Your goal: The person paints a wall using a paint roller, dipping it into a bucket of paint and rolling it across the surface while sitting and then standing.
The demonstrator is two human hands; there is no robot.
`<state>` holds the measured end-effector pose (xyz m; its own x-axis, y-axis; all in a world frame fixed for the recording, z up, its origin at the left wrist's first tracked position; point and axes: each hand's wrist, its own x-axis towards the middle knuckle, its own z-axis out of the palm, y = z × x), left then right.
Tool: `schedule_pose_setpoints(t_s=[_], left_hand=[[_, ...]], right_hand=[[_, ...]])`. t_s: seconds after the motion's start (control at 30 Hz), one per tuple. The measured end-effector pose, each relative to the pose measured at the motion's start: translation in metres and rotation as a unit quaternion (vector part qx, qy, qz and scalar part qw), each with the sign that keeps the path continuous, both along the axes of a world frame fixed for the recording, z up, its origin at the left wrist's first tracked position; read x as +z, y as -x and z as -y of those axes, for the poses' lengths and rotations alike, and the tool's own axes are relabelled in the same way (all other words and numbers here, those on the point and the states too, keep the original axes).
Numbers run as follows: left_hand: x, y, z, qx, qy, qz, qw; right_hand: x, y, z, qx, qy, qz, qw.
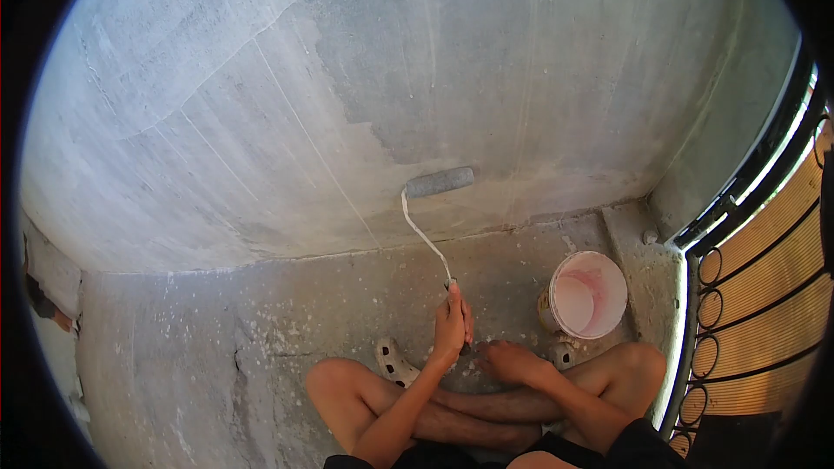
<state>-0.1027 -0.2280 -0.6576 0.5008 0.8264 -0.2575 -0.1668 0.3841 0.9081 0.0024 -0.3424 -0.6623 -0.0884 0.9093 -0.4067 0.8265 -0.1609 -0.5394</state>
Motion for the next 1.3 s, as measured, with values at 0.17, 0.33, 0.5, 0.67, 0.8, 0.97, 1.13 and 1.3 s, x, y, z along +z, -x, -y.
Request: schedule_pose_setpoints(t_s=[0.17, 0.33, 0.5, 0.67, 0.8, 0.97, 1.13, 1.3], left_hand=[[-0.01, -0.001, 0.008, -0.003, 0.009, -0.042, 0.999], [-0.009, 0.002, 0.005, -0.016, 0.02, -0.052, 0.998], [0.006, 0.007, -0.001, -0.079, 0.093, -0.013, 0.992], [0.005, 0.012, -0.001, -0.1, 0.131, 0.037, 0.986], [-0.007, 0.012, 0.004, -0.132, 0.163, 0.04, 0.977], [-0.006, 0.009, 0.01, -0.11, 0.191, 0.008, 0.975], [-0.003, 0.009, 0.006, -0.119, 0.212, 0.001, 0.97], [-0.008, 0.0, -0.003, -0.087, 0.254, 0.002, 0.963]], right_hand=[[0.002, -0.007, -0.015, -0.076, 0.034, -0.186, 0.979], [0.0, -0.005, -0.014, -0.216, 0.177, -0.457, 0.845], [0.006, 0.01, -0.016, -0.186, 0.097, -0.453, 0.867], [0.001, 0.021, -0.012, -0.204, 0.078, -0.48, 0.85], [-0.018, 0.03, -0.004, -0.244, 0.106, -0.511, 0.817], [-0.013, 0.034, -0.002, -0.281, 0.115, -0.547, 0.78], [-0.022, 0.035, -0.003, -0.29, 0.128, -0.597, 0.737], [0.026, 0.038, -0.02, -0.379, 0.127, -0.651, 0.646]])
